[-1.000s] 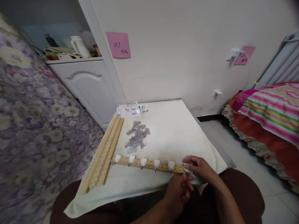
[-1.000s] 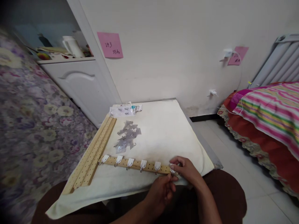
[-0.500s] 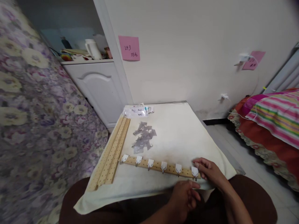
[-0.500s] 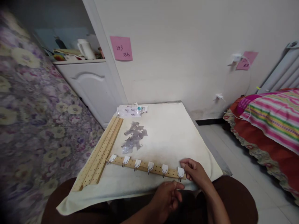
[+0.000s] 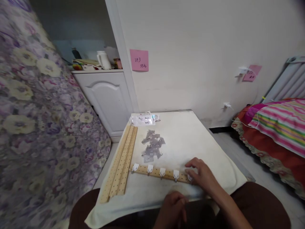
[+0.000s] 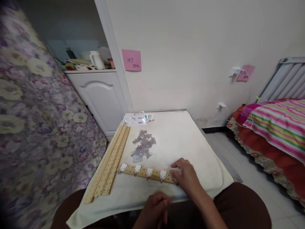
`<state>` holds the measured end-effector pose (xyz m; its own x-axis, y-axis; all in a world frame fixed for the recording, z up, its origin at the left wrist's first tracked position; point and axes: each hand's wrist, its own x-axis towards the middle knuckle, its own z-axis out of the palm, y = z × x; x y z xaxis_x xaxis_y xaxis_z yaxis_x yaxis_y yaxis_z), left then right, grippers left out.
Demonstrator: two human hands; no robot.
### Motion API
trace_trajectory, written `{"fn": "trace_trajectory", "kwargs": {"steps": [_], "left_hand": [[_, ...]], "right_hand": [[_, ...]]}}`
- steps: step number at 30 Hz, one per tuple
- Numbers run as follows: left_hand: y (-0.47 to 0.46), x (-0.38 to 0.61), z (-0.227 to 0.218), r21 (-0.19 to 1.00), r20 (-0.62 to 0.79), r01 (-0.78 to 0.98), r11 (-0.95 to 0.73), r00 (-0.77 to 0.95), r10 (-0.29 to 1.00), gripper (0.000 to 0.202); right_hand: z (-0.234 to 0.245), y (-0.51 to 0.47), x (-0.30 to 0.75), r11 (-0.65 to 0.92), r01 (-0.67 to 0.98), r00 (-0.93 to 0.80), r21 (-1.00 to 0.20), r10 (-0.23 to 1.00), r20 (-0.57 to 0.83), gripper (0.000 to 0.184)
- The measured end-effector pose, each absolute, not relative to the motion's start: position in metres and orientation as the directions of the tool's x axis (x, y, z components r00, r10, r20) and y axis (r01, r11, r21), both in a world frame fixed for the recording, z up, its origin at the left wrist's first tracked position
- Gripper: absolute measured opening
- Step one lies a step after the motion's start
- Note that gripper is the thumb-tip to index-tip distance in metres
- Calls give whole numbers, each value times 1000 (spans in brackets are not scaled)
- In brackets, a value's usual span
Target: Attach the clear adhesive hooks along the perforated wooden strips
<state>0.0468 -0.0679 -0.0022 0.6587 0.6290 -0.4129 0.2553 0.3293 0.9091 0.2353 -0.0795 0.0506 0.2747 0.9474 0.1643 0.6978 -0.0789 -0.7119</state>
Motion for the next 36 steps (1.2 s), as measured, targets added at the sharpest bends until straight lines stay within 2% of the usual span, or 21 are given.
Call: {"fn": "trace_trajectory", "kwargs": {"steps": [2,4,6,9,13,16,26,32,36], "left_hand": [[-58,19,5,949,-296,271,165,575,763,31],[-47,-10,15,937,-115,342,-70,491,863,30],[-36,-35,23,860,-8,463,-212,428,904,28],[-23,-58,26,722,53,615,-318,409,911,25],[-13,-63,17,586,71,709,-392,438,896,28],[-11,-62,8,537,98,725,-432,455,885,31],[-9,-67,-4,481,187,711,-512,488,853,30],[-7,-69,-15,434,249,702,-565,509,824,30],[-5,-70,-20,443,248,712,-545,487,838,29]], "right_hand": [[56,-66,207,-76,785,200,-614,970,136,19],[57,-56,183,-77,850,152,-521,983,104,28],[55,-49,168,-86,896,127,-436,990,65,33],[51,-41,158,-112,934,124,-339,992,13,31],[46,-33,155,-133,954,135,-269,991,-11,28],[43,-29,154,-122,958,122,-261,992,-19,26],[36,-24,157,-111,954,110,-280,994,-20,18],[44,-24,163,-102,938,110,-332,994,4,17],[52,-20,171,-129,934,134,-332,991,-8,15]]}}
